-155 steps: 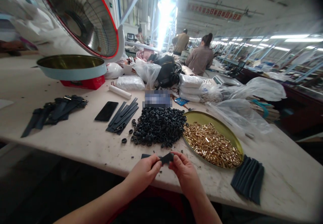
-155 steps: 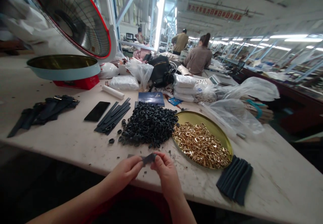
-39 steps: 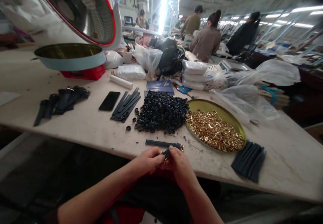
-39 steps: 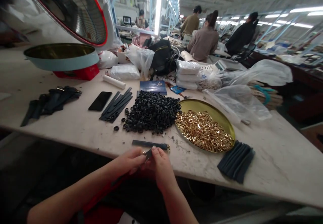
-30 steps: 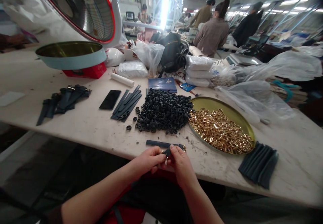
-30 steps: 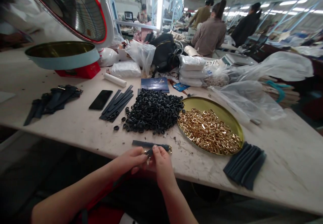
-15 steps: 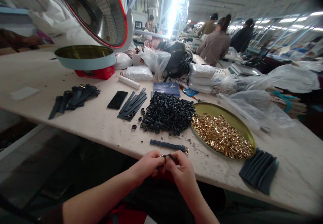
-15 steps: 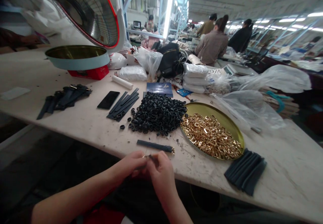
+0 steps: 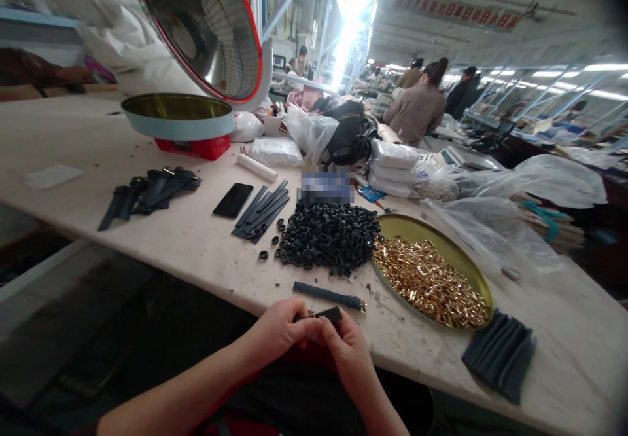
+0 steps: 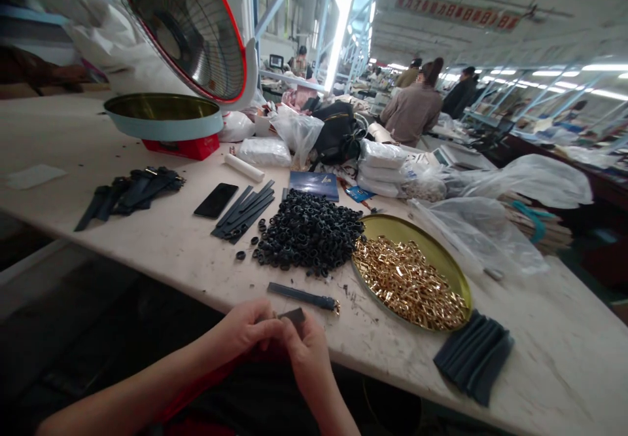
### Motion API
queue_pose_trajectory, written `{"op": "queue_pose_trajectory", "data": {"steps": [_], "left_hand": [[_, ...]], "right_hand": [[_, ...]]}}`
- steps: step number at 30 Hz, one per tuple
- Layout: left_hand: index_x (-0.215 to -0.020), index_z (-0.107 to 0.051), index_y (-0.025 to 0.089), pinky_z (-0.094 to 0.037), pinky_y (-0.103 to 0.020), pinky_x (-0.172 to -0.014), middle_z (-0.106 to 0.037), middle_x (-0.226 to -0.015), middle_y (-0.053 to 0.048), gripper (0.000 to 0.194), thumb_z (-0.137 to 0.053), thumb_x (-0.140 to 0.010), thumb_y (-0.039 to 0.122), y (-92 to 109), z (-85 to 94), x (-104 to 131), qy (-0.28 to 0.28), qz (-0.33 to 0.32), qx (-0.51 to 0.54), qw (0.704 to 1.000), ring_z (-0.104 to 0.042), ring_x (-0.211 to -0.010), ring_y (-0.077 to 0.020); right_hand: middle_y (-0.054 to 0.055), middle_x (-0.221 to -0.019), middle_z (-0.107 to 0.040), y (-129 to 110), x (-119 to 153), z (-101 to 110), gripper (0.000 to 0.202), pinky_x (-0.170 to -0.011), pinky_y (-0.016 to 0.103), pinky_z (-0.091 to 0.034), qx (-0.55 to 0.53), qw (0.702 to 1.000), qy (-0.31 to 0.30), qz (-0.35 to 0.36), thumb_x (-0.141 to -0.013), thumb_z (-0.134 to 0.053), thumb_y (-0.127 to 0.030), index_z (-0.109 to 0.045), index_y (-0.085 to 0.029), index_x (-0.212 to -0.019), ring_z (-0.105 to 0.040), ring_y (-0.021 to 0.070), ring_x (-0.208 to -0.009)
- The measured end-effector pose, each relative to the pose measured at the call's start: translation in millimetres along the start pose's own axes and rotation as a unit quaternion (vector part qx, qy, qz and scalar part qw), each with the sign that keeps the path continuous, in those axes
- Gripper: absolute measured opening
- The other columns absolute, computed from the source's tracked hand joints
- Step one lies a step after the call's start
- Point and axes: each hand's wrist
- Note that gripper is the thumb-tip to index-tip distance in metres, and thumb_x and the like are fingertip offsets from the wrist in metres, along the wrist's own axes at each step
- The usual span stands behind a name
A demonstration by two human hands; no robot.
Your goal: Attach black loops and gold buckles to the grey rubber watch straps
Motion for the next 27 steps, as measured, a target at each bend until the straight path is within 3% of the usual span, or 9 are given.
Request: {"op": "queue_pose_trajectory", "data": {"steps": [4, 6, 11, 14, 15, 17, 20, 23, 27], "left_hand": [[-0.104, -0.048, 0.015, -0.034, -0.019, -0.044, -0.055, -0.063, 0.004, 0.034, -0.05, -0.078, 0.036, 1.9, 10.0, -13.7, -0.023, -0.032, -0.012, 0.999, -0.045, -0.045, -0.0082], [-0.098, -0.054, 0.016, -0.037, -0.02, -0.05, -0.054, -0.063, 0.004, 0.026, -0.045, -0.08, 0.033, 0.7, 14.0, -22.8, -0.021, -0.057, -0.05, 0.997, -0.048, -0.051, -0.0091], [-0.075, -0.052, 0.016, -0.036, -0.022, -0.058, -0.051, -0.054, 0.005, 0.023, -0.042, -0.081, 0.035, -8.3, 17.9, -43.9, 0.064, -0.041, -0.068, 0.995, -0.048, -0.055, -0.011], [-0.074, -0.05, 0.016, -0.036, -0.022, -0.057, -0.051, -0.053, 0.005, 0.022, -0.042, -0.081, 0.035, -10.8, 19.2, -47.4, 0.057, -0.023, -0.055, 0.997, -0.047, -0.053, -0.011], [-0.073, -0.05, 0.016, -0.036, -0.022, -0.057, -0.051, -0.052, 0.005, 0.023, -0.042, -0.081, 0.036, -11.0, 19.6, -47.5, 0.057, -0.021, -0.052, 0.997, -0.047, -0.053, -0.0111], [-0.074, -0.05, 0.016, -0.035, -0.022, -0.056, -0.05, -0.052, 0.005, 0.024, -0.042, -0.082, 0.037, -11.3, 19.6, -47.5, 0.063, -0.021, -0.041, 0.997, -0.047, -0.053, -0.0109], [-0.074, -0.051, 0.016, -0.035, -0.021, -0.055, -0.05, -0.053, 0.005, 0.027, -0.042, -0.082, 0.04, -12.4, 16.2, -48.3, 0.09, -0.031, -0.024, 0.995, -0.046, -0.052, -0.0103], [-0.075, -0.051, 0.016, -0.034, -0.02, -0.052, -0.049, -0.052, 0.006, 0.028, -0.043, -0.082, 0.041, -13.4, 9.7, -47.0, 0.088, -0.042, -0.011, 0.995, -0.045, -0.05, -0.0095], [-0.075, -0.054, 0.016, -0.034, -0.02, -0.052, -0.052, -0.057, 0.005, 0.024, -0.044, -0.082, 0.038, -12.1, 2.6, -36.6, 0.084, -0.062, -0.049, 0.993, -0.047, -0.053, -0.0097]], "right_hand": [[0.002, -0.063, -0.055, -6.7, -22.8, 22.7, 0.043, -0.057, 0.024, -0.04, 0.116, 0.991, -0.049, 0.043, -0.088, -0.032, -0.046, -0.058, -0.016, -0.072, -0.051, 0.0141, -0.061], [0.003, -0.065, -0.056, -11.8, -43.1, 34.9, 0.04, -0.057, 0.025, -0.04, 0.228, 0.971, 0.0, 0.065, -0.088, -0.032, -0.044, -0.059, -0.016, -0.079, -0.052, 0.0154, -0.062], [0.01, -0.081, -0.061, -11.6, -91.1, 36.2, 0.015, -0.062, 0.03, -0.039, 0.563, 0.818, 0.09, 0.071, -0.083, -0.048, -0.025, -0.059, -0.016, -0.086, -0.057, 0.0221, -0.073], [0.011, -0.08, -0.06, -5.0, -99.0, 30.3, 0.011, -0.062, 0.03, -0.039, 0.6, 0.792, 0.093, 0.057, -0.08, -0.048, -0.015, -0.059, -0.015, -0.081, -0.057, 0.0226, -0.072], [0.011, -0.081, -0.06, -3.5, -97.8, 30.2, 0.011, -0.064, 0.03, -0.04, 0.58, 0.807, 0.093, 0.061, -0.08, -0.048, -0.014, -0.058, -0.015, -0.083, -0.057, 0.0222, -0.075], [0.008, -0.082, -0.06, -2.7, -91.5, 32.1, 0.011, -0.068, 0.03, -0.042, 0.462, 0.88, 0.091, 0.063, -0.08, -0.048, -0.017, -0.057, -0.016, -0.086, -0.057, 0.0204, -0.076], [0.003, -0.078, -0.061, -5.6, -77.2, 32.8, 0.019, -0.063, 0.029, -0.044, 0.104, 0.992, 0.069, -0.007, -0.078, -0.053, -0.032, -0.056, -0.018, -0.09, -0.056, 0.0154, -0.066], [0.0, -0.075, -0.06, -9.5, -62.7, 25.8, 0.028, -0.058, 0.025, -0.045, -0.137, 0.985, 0.045, -0.093, -0.069, -0.064, -0.039, -0.059, -0.018, -0.087, -0.054, 0.0104, -0.059], [0.0, -0.071, -0.063, -12.2, -44.1, 17.3, 0.032, -0.06, 0.024, -0.046, -0.219, 0.962, 0.046, -0.157, -0.061, -0.072, -0.035, -0.064, -0.017, -0.086, -0.056, 0.0091, -0.059]]}}
Point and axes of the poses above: each hand's wrist, its own x-axis away from the middle knuckle, its own z-axis out of the back of the hand, y = z × x
